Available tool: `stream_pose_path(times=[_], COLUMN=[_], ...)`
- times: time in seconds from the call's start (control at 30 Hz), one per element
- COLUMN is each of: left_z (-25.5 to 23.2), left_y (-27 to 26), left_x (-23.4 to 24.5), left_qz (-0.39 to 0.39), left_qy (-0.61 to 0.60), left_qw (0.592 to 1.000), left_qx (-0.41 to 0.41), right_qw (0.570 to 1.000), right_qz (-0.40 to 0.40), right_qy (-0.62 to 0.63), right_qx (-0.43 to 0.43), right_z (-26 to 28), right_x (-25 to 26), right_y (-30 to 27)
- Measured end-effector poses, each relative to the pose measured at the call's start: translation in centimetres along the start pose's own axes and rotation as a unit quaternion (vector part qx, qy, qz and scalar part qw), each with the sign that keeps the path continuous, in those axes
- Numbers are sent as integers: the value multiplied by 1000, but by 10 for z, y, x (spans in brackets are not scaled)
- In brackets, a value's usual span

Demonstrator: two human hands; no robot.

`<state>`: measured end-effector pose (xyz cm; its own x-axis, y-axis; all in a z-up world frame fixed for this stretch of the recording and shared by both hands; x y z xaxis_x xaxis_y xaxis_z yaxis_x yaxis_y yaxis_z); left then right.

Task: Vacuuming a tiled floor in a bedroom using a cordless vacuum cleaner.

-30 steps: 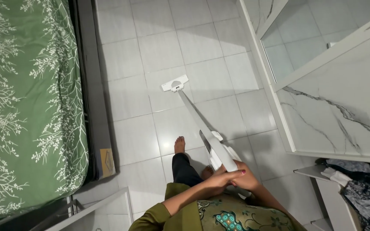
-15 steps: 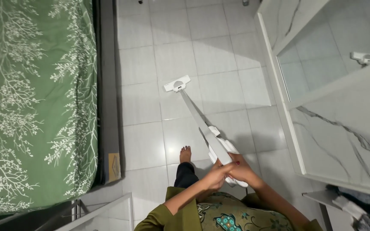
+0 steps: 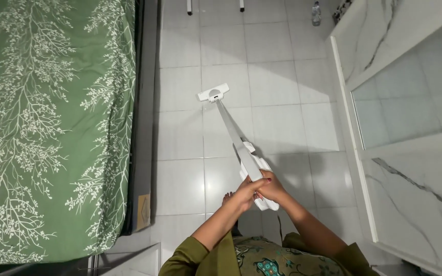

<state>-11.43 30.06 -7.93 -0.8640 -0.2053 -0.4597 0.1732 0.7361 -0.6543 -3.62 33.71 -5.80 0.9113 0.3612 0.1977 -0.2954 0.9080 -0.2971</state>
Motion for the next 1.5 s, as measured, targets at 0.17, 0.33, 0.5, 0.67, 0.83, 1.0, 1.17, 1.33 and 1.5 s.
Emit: stream_pose_path(times=[0.17,0.33,0.5,0.67,0.83,1.0,1.17,1.33,1.5], left_z=[-46,-58,-69,-54,-48,14,105,139,169], left_y=[6,23,17,13,-27,-53,-68,-121,-140], left_x=[14,31,34,45,20,-13,-61,-106,-140], left_qz=[-11,-3,8,13,14,25,89,54,93], left_qy=[15,70,80,85,83,70,145,77,104], left_qw=[1000,997,996,996,996,996,980,988,985], left_qx=[9,17,27,37,31,44,107,126,99], right_qw=[999,995,991,988,985,988,986,994,992], right_qz=[7,14,28,36,36,43,79,110,104], right_qy=[42,101,134,149,165,144,34,-14,-51], right_qx=[14,16,-11,-25,-37,-16,-140,-22,-53], right_z=[6,-1,23,18,20,-13,-44,-47,-65], right_x=[-15,-29,-37,-46,-41,-11,31,68,96], right_y=[42,61,65,54,17,-40,-120,-184,-226])
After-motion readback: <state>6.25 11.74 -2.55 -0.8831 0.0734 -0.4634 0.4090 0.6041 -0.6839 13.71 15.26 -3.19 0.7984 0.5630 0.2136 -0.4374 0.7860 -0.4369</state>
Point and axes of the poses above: each hand's wrist, its own y-axis towards the middle knuckle, its own x-axis out of the back of the hand, z = x × y, the point moved 8 cm from there along y, towards the middle knuckle, and after that the axes turned 3 degrees about y, right-handed, at the moved point
